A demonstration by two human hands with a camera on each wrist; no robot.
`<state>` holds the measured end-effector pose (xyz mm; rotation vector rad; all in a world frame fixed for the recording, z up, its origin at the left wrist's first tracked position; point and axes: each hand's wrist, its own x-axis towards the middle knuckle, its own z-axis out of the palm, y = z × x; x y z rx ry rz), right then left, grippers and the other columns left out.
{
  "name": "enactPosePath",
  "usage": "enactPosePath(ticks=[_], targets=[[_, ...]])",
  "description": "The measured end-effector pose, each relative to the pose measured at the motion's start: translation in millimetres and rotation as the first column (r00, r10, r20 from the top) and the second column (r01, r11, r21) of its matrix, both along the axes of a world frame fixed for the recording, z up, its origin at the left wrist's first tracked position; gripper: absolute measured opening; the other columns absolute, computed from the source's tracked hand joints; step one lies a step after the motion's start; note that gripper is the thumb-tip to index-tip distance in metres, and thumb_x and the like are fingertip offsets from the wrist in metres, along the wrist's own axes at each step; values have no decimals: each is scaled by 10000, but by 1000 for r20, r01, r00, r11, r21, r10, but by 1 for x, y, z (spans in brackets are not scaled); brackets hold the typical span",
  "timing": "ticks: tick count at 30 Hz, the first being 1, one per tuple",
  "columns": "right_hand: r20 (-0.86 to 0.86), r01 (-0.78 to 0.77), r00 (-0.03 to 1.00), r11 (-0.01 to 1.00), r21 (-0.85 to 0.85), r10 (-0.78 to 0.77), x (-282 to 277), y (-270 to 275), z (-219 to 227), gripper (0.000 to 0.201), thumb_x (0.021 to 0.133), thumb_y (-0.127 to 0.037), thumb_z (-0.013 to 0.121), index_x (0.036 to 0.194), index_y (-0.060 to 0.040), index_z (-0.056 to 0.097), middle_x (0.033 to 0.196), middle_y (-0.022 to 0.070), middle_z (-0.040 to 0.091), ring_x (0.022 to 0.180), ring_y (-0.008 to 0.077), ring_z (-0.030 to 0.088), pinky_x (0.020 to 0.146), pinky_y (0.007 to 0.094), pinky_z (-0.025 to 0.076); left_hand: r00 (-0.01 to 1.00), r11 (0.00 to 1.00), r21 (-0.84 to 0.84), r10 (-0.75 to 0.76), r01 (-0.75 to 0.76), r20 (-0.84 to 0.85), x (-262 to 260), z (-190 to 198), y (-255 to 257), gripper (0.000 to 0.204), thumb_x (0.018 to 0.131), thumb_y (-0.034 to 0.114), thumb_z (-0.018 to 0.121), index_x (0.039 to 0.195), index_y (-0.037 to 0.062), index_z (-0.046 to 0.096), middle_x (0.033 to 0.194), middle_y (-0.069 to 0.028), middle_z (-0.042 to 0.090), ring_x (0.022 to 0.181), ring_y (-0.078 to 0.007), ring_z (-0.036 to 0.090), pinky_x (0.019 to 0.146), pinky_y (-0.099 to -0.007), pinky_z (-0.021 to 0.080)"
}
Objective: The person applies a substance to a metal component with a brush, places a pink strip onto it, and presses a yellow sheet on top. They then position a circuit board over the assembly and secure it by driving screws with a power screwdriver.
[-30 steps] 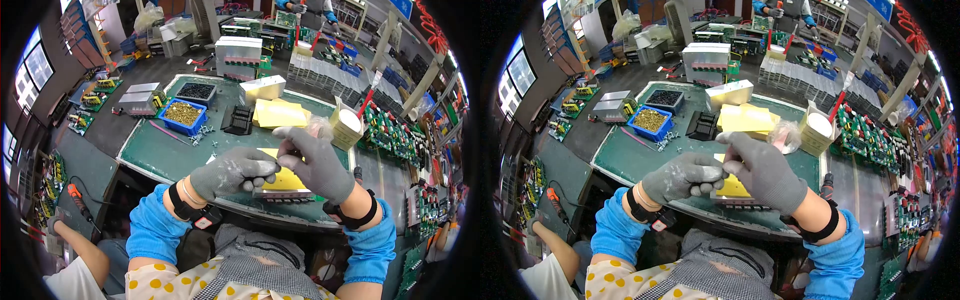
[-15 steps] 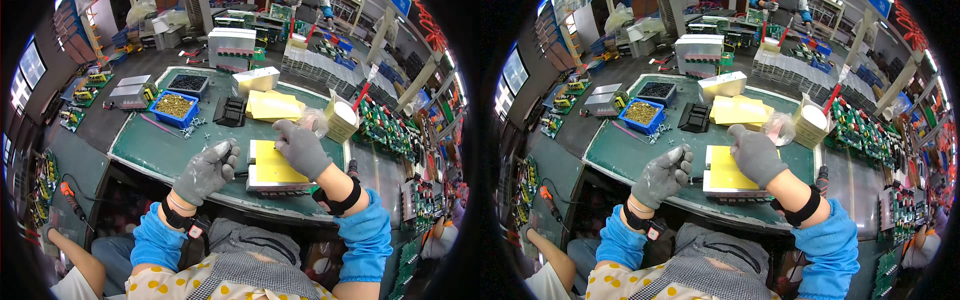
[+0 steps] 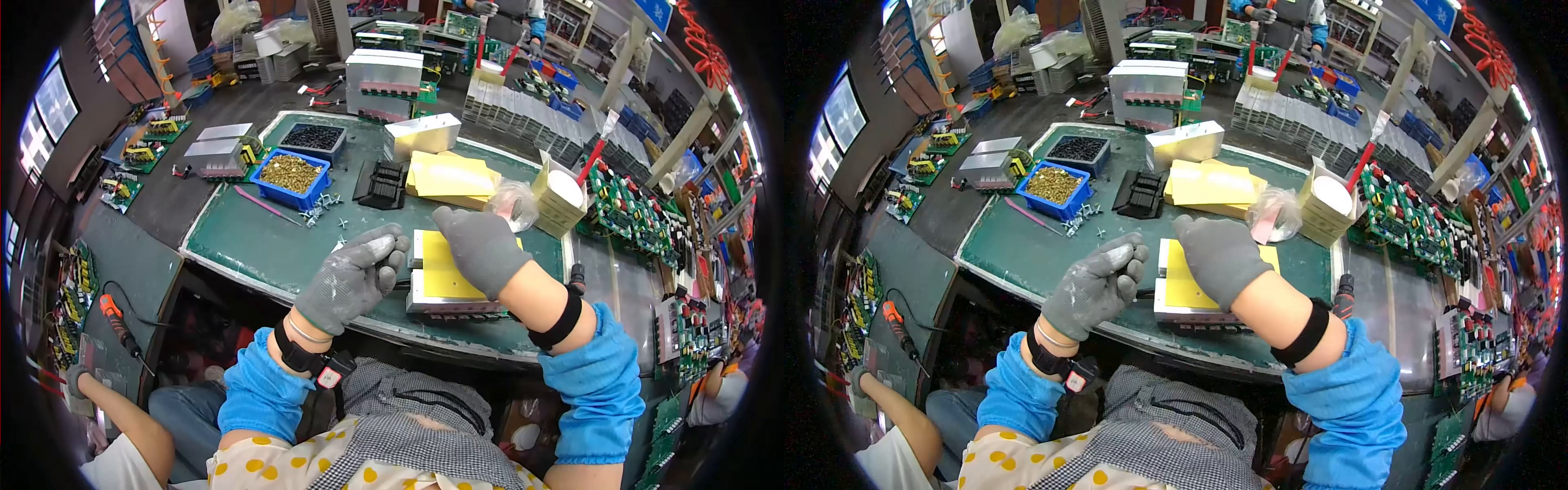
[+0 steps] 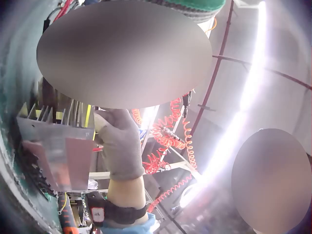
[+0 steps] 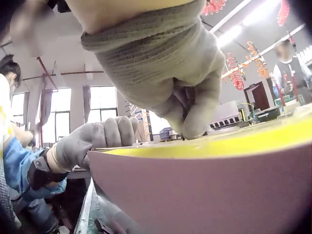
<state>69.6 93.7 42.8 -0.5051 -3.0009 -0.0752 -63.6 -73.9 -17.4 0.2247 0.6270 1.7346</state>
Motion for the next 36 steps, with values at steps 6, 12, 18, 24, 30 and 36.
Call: enactPosePath(ticks=[6, 12, 18, 24, 30, 36], targets=[[-3, 45, 999, 994, -104, -45, -2, 1, 11, 194, 891, -90, 617, 1081, -62, 586, 912, 144, 717, 848, 352, 706, 735, 430, 547, 998, 998, 2, -70, 70, 3, 1, 5, 5, 216, 1038, 234, 555, 1152, 51, 561, 997, 5, 586, 755, -25, 572, 580, -135, 501], [-412, -206, 911, 894, -397, 28, 21, -9, 23, 371, 882, -98, 658, 1241, -75, 570, 1003, 129, 696, 917, 329, 692, 767, 405, 545, 990, 989, -57, -140, 140, -2, 2, 10, 10, 279, 1047, 350, 543, 1079, 75, 580, 820, 48, 566, 615, 0, 506, 475, -121, 404], [-593, -359, 791, 897, -257, 147, 14, -29, 15, 389, 874, -80, 658, 1254, -62, 579, 968, 118, 668, 890, 310, 670, 756, 397, 537, 988, 979, -201, -74, 45, -135, 16, 27, 17, 255, 1046, 352, 547, 1042, 104, 608, 723, 54, 563, 521, -5, 425, 436, -129, 349], [-596, -364, 764, 927, -85, 246, 16, -33, 10, 370, 858, -92, 681, 1218, -62, 604, 955, 120, 659, 889, 317, 658, 749, 396, 535, 943, 985, -146, -136, 95, -304, 17, 36, 8, 210, 1042, 315, 552, 1033, 116, 619, 693, 76, 529, 519, -12, 398, 451, -140, 325], [-514, -230, 854, 831, -507, -78, 38, -6, 33, 347, 830, -61, 697, 1169, -64, 622, 856, 113, 672, 792, 308, 669, 723, 393, 525, 980, 995, 63, -58, 71, -189, 6, 28, 8, 181, 1016, 143, 530, 1151, 37, 590, 902, -20, 590, 749, -78, 547, 638, -182, 478], [-335, 2, 922, 867, -498, -194, 70, 57, -2, 278, 818, -67, 681, 1096, -60, 664, 828, 143, 690, 803, 328, 679, 734, 402, 528, 988, 979, 150, 123, -136, 93, -11, -2, 15, 264, 985, -36, 472, 1240, -82, 522, 1209, -183, 604, 1146, -270, 636, 977, -335, 587]])
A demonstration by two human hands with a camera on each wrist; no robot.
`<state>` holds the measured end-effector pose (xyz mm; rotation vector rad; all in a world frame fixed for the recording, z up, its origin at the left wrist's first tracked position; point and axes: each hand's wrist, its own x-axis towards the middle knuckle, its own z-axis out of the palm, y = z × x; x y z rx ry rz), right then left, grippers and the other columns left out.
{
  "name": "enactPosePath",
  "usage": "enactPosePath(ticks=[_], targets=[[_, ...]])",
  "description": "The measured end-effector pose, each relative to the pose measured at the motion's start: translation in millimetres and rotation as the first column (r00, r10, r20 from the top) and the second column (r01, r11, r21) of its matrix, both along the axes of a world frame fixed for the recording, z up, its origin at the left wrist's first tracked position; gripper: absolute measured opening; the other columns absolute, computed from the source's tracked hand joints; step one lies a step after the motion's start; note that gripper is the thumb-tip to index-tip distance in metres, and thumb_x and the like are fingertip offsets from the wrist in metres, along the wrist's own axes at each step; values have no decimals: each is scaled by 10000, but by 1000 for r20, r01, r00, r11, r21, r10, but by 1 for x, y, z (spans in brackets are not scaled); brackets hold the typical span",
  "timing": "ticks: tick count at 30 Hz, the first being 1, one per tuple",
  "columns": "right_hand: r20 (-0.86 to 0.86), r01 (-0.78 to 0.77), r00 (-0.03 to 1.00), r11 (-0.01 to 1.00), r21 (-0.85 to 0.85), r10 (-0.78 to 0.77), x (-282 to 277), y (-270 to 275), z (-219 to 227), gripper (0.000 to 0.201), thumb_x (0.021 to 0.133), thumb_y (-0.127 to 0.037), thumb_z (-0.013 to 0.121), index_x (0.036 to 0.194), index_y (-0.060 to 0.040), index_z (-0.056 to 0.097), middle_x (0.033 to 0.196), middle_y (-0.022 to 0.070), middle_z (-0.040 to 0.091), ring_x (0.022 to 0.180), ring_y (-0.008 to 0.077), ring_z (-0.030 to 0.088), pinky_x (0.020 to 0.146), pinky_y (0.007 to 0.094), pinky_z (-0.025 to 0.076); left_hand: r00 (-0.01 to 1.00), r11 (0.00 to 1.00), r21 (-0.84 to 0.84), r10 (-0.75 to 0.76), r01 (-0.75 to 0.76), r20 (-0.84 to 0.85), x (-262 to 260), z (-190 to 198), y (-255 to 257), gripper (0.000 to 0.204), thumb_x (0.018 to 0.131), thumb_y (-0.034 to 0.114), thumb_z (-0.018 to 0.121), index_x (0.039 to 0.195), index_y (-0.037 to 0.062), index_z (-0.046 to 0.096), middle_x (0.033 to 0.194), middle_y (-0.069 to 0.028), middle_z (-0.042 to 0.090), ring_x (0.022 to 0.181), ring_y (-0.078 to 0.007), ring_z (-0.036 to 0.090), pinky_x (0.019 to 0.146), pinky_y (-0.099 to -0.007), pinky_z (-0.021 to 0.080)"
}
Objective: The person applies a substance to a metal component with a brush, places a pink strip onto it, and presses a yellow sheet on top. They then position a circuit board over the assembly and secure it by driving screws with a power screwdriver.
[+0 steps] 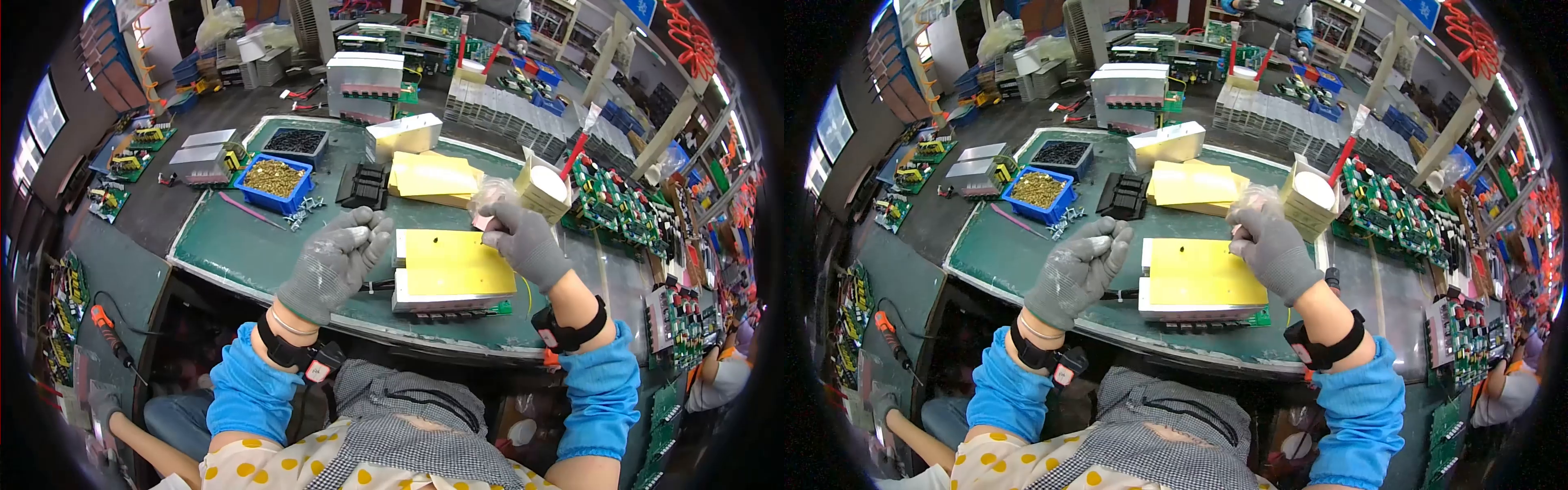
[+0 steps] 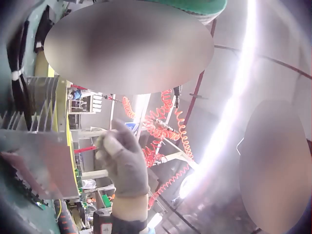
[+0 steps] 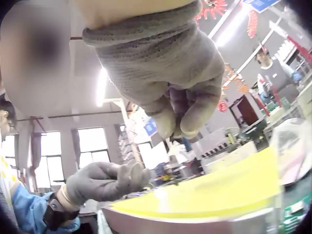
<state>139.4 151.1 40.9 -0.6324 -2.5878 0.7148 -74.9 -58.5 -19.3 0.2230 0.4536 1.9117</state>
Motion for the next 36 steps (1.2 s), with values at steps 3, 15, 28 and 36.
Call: enactPosePath(ticks=[3, 15, 28, 36], targets=[[13, 22, 1000, 996, 88, -23, 0, 4, -12, 281, 839, -101, 670, 1119, -88, 670, 875, 163, 711, 836, 355, 689, 754, 427, 536, 999, 998, -49, -29, 31, 39, 8, 1, -1, 254, 1003, -8, 479, 1246, -57, 532, 1237, -180, 605, 1107, -250, 653, 917, -313, 606], [103, 17, 994, 964, 267, -47, -7, 5, -23, 255, 868, -165, 664, 1121, -139, 649, 855, 165, 707, 807, 367, 695, 723, 467, 550, 996, 992, -98, -79, 75, -35, 6, -7, -2, 226, 1038, 130, 523, 1242, 40, 565, 1094, -48, 626, 904, -110, 657, 707, -217, 581], [318, -133, 948, 872, 472, -28, -19, -13, -6, 85, 901, -128, 592, 977, -95, 610, 816, 164, 693, 788, 372, 698, 662, 467, 544, 986, 991, -102, -98, 85, -131, 13, 0, -3, 250, 1023, 223, 591, 1217, 66, 577, 1011, -11, 630, 805, -72, 613, 630, -172, 527], [75, -35, 997, 967, 254, 16, -7, -21, 6, 228, 867, -101, 674, 1090, -77, 632, 865, 135, 700, 840, 336, 694, 713, 431, 536, 982, 964, -211, -179, 164, -54, 16, 21, 4, 267, 1030, 345, 571, 1058, 81, 597, 866, 40, 582, 662, -22, 548, 509, -124, 469]])
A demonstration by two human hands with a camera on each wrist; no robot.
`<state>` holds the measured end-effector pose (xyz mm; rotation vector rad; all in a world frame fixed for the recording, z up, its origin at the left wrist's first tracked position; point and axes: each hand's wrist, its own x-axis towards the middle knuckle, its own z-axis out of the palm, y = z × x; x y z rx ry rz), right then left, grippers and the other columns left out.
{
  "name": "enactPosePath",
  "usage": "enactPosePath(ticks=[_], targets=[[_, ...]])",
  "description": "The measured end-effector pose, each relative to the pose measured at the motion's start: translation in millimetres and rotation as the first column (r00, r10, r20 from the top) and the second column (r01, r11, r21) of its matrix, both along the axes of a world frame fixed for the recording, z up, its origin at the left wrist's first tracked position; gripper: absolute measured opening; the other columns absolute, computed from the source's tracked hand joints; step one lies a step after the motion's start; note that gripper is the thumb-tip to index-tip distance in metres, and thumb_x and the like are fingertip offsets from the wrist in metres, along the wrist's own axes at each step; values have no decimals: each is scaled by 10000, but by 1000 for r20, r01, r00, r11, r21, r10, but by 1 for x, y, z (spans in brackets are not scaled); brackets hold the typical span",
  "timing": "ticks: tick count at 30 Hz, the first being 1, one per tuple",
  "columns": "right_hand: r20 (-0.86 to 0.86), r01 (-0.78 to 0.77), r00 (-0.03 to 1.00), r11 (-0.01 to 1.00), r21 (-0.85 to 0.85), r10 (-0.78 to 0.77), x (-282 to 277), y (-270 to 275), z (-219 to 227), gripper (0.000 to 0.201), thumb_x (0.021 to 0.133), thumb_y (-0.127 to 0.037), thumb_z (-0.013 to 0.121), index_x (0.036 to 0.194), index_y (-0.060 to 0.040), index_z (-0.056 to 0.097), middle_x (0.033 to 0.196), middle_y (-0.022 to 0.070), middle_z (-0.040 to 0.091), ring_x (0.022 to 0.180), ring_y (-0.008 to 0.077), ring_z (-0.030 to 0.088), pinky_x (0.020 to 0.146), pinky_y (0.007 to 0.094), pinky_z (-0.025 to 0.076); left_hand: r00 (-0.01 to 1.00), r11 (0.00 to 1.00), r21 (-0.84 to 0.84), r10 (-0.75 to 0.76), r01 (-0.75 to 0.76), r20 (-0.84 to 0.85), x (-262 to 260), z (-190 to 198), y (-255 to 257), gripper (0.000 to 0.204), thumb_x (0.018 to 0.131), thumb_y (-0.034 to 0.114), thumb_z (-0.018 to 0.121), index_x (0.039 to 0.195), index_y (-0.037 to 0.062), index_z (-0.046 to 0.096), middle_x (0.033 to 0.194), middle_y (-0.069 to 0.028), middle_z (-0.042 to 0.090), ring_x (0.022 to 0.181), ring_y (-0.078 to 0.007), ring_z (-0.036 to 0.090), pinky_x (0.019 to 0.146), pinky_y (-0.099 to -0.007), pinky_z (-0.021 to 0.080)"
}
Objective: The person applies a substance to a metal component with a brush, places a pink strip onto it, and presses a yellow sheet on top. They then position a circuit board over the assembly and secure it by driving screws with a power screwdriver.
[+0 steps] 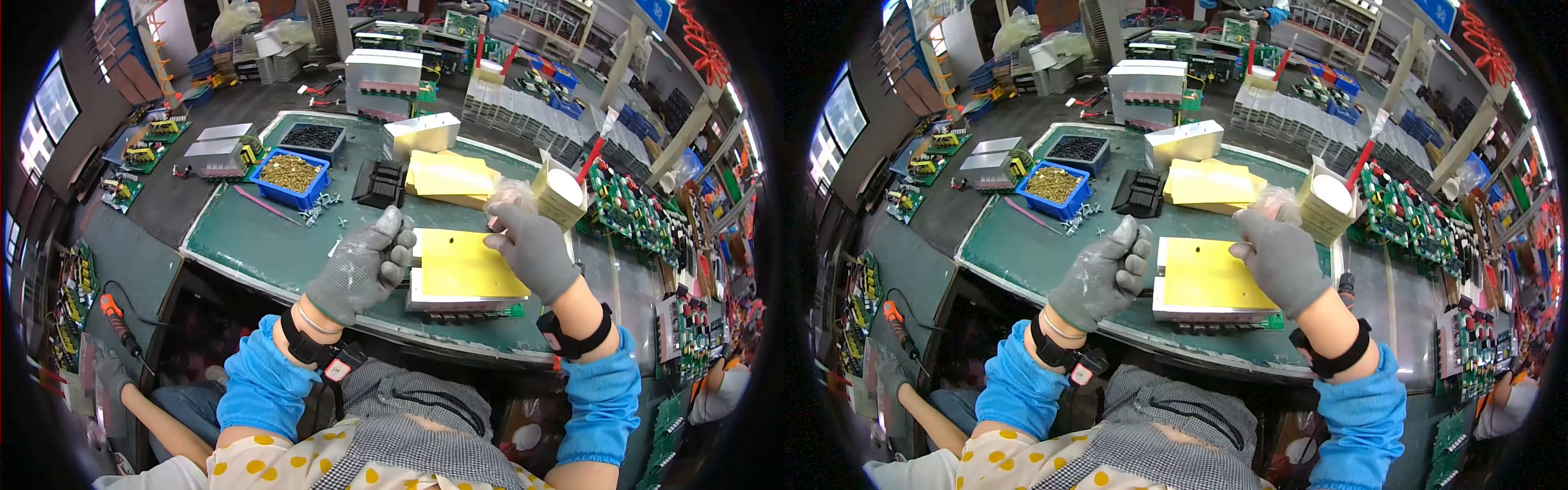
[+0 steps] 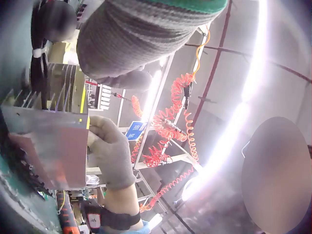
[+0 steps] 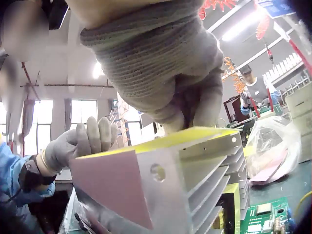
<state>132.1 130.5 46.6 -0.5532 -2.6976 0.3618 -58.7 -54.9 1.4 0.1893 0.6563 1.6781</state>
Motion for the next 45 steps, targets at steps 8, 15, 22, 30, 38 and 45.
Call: enactPosePath(ticks=[8, 15, 22, 30, 38, 45], targets=[[-385, -239, 902, 968, -74, 194, -16, -54, 32, 332, 861, -68, 684, 1185, -74, 617, 895, 102, 688, 814, 299, 685, 730, 368, 535, 983, 989, -145, -23, -4, -180, 15, 19, 8, 383, 1021, 487, 532, 952, 114, 588, 665, 77, 523, 475, -2, 432, 413, -131, 363], [-378, -255, 913, 940, -228, 156, -37, -69, 22, 394, 844, -75, 705, 1222, -46, 598, 891, 104, 661, 814, 259, 676, 727, 361, 533, 918, 982, -136, -169, 127, -360, 19, 15, 4, 466, 1033, 544, 465, 948, 106, 599, 663, 65, 532, 483, -25, 452, 422, -168, 354], [-501, -319, 865, 790, -523, 18, -23, -53, 24, 378, 869, -19, 646, 1241, -22, 578, 942, 77, 661, 889, 144, 654, 830, 288, 520, 998, 998, 5, 69, -69, 2, 22, 35, 8, 777, 1030, 629, 269, 1369, -45, 454, 1245, -174, 599, 1119, -243, 643, 884, -348, 592], [-386, -266, 913, 909, -320, 131, -16, -70, 22, 395, 835, 3, 640, 1227, -28, 596, 922, 109, 673, 847, 208, 688, 742, 312, 557, 981, 941, 333, -115, 56, 159, 10, 0, 13, 840, 998, 654, 361, 1416, -73, 400, 1398, -251, 508, 1325, -345, 518, 1081, -453, 487], [-268, -365, 845, 866, 342, 462, -28, -76, 6, 473, 728, -83, 700, 1194, -46, 632, 822, 59, 616, 773, 247, 637, 640, 374, 518, 998, 964, 258, -61, 60, -6, 24, 15, 6, 862, 1018, 654, 275, 1468, -79, 317, 1520, -235, 413, 1392, -348, 437, 1166, -489, 355], [-132, -413, 832, 761, 499, 538, -25, -81, 14, 457, 757, -115, 648, 1208, -51, 625, 886, 58, 621, 821, 232, 636, 647, 345, 531, 986, 976, 183, -88, 114, -144, 37, 31, -5, 873, 1010, 669, 284, 1486, -62, 296, 1519, -205, 406, 1385, -324, 428, 1175, -472, 328]])
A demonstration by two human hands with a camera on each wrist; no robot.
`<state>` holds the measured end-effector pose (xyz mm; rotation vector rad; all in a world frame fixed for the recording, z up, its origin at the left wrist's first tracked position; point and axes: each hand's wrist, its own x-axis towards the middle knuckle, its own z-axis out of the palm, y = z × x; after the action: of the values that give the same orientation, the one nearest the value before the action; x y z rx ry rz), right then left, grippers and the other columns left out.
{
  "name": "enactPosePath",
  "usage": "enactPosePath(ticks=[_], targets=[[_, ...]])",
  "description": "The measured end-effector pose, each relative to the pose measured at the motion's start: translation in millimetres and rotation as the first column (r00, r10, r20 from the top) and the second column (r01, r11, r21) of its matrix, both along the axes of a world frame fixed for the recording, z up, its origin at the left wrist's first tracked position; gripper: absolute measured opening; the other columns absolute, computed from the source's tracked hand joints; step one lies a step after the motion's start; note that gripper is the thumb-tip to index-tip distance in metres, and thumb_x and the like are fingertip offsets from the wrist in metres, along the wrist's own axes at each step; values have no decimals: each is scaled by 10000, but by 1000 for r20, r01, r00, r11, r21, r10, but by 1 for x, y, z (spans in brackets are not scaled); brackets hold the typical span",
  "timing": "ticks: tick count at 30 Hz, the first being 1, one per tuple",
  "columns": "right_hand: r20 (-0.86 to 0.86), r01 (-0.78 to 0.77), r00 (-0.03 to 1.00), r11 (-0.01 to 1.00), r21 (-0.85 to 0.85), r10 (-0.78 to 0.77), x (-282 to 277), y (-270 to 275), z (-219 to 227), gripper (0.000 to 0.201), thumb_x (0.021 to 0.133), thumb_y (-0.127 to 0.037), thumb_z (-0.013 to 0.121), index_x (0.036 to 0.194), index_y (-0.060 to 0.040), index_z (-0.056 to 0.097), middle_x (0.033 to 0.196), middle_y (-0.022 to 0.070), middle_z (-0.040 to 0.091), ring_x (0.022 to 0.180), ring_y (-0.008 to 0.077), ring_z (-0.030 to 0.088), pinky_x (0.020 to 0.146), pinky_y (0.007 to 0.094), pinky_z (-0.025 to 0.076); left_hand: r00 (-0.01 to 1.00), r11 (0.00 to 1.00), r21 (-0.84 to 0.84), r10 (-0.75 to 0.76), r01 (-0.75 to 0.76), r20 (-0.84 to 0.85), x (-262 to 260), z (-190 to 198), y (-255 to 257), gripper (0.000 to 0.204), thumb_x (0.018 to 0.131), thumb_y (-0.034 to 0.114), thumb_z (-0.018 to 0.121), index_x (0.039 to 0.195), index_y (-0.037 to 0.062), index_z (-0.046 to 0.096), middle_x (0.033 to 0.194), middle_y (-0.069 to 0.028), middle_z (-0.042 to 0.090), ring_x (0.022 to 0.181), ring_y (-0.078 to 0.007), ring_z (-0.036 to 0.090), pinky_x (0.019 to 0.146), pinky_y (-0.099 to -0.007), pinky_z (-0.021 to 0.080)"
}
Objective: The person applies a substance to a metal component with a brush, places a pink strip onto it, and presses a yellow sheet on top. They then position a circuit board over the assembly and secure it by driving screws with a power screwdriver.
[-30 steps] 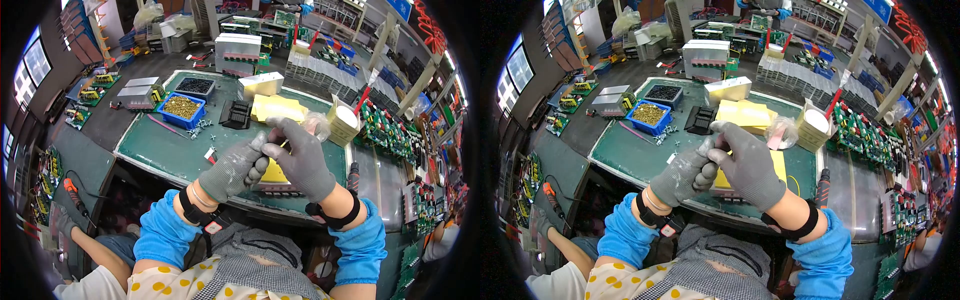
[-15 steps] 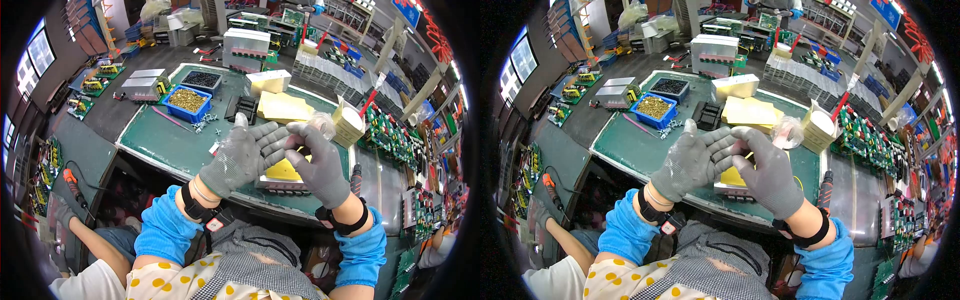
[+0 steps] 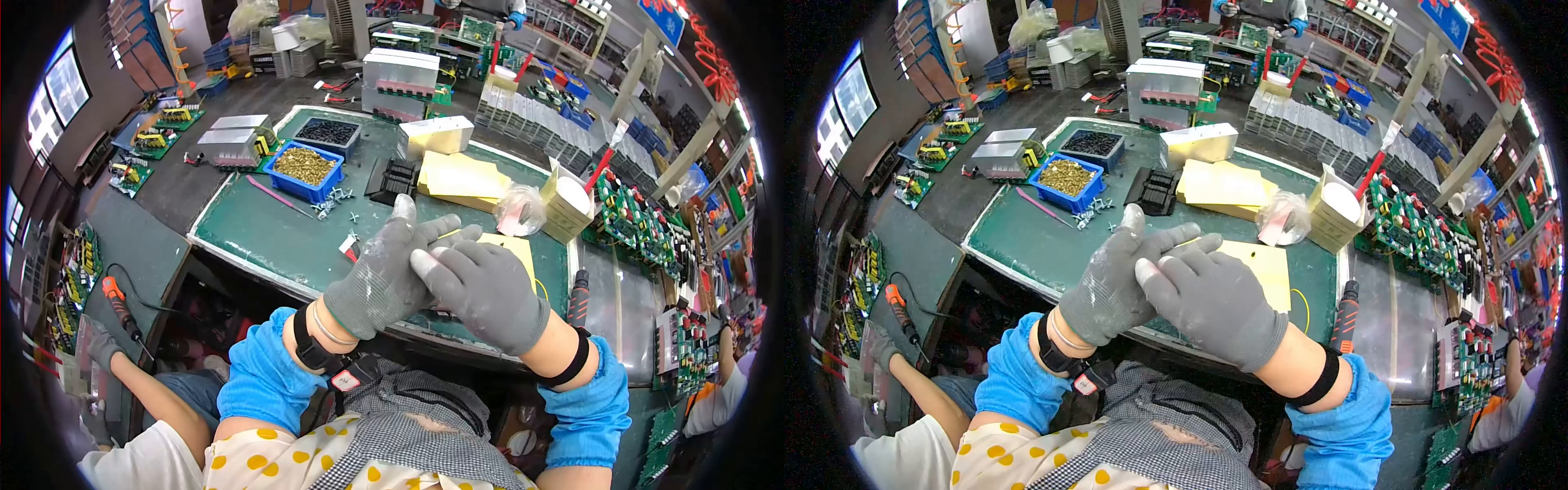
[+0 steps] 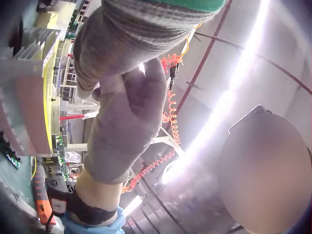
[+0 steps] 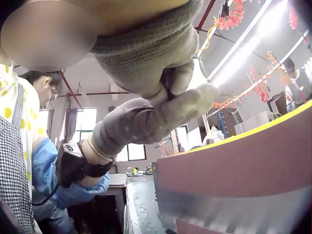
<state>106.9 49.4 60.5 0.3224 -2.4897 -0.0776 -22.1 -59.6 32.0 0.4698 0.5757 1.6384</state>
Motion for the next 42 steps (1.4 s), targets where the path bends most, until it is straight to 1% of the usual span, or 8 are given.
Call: enactPosePath(ticks=[2, 9, 11, 13, 17, 21, 30, 42], targets=[[4, -36, 999, 998, -44, 36, 4, 2, 1, 458, 750, -86, 651, 1206, -52, 623, 907, 68, 625, 840, 241, 639, 655, 350, 529, 985, 996, 53, -61, 71, -163, -6, -15, 3, 822, 1001, 672, 340, 1463, -7, 384, 1436, -140, 518, 1319, -265, 499, 1143, -469, 369], [63, 100, 995, 781, -617, -77, 21, 10, 18, 214, 886, -35, 662, 1098, -28, 636, 922, 139, 673, 842, 309, 691, 721, 356, 550, 997, 996, 76, -51, 47, 51, -8, -6, -6, 846, 979, 699, 360, 1521, 50, 333, 1515, -199, 401, 1390, -336, 418, 1200, -470, 289], [63, 145, 988, 716, -682, -140, 28, 19, 7, 181, 896, -35, 663, 1073, -10, 631, 908, 146, 686, 846, 297, 711, 739, 339, 551, 949, 984, 164, 119, -73, -291, -19, -18, -12, 995, 872, 607, 657, 1566, 48, 214, 1581, -202, 306, 1457, -320, 333, 1207, -456, 268], [144, 242, 970, 685, -687, -198, 36, 23, 9, 184, 896, -27, 657, 1077, -13, 628, 886, 146, 684, 836, 289, 711, 737, 339, 549, 715, 953, 207, 302, -220, -630, -33, -27, -13, 1171, 777, 544, 800, 1591, 45, 122, 1622, -212, 231, 1500, -316, 262, 1217, -452, 230], [200, 272, 962, 710, -650, -186, 42, 32, -8, 211, 882, -12, 651, 1089, -19, 606, 866, 152, 680, 823, 308, 700, 727, 359, 544, 12, 981, 108, 111, -160, -994, -50, -51, -23, 1426, 620, 371, 937, 1574, -29, -45, 1648, -245, 133, 1535, -344, 141, 1232, -423, 135], [254, 275, 956, 763, -585, -150, 37, 32, -17, 209, 879, -26, 652, 1083, -25, 605, 885, 155, 678, 819, 329, 687, 714, 374, 536, -11, 992, -1, -2, -125, -1000, -49, -57, -8, 1486, 588, 351, 952, 1557, -41, -105, 1613, -265, 224, 1513, -359, 214, 1221, -407, 192], [300, 282, 943, 828, -485, -145, 29, 35, -28, 212, 877, -53, 645, 1084, -49, 600, 863, 148, 663, 830, 354, 650, 736, 439, 512, 257, 997, 40, 55, -63, -965, -52, -69, 4, 1453, 565, 309, 945, 1545, -62, -63, 1488, -298, 418, 1432, -391, 378, 1181, -402, 299], [304, 294, 936, 872, -391, -179, 31, 33, -31, 229, 877, -79, 651, 1101, -77, 607, 880, 136, 663, 845, 331, 656, 727, 432, 519, 236, 994, -10, 16, -108, -972, -50, -64, 0, 1367, 581, 294, 954, 1554, -62, 62, 1472, -265, 448, 1410, -355, 411, 1182, -407, 284]])
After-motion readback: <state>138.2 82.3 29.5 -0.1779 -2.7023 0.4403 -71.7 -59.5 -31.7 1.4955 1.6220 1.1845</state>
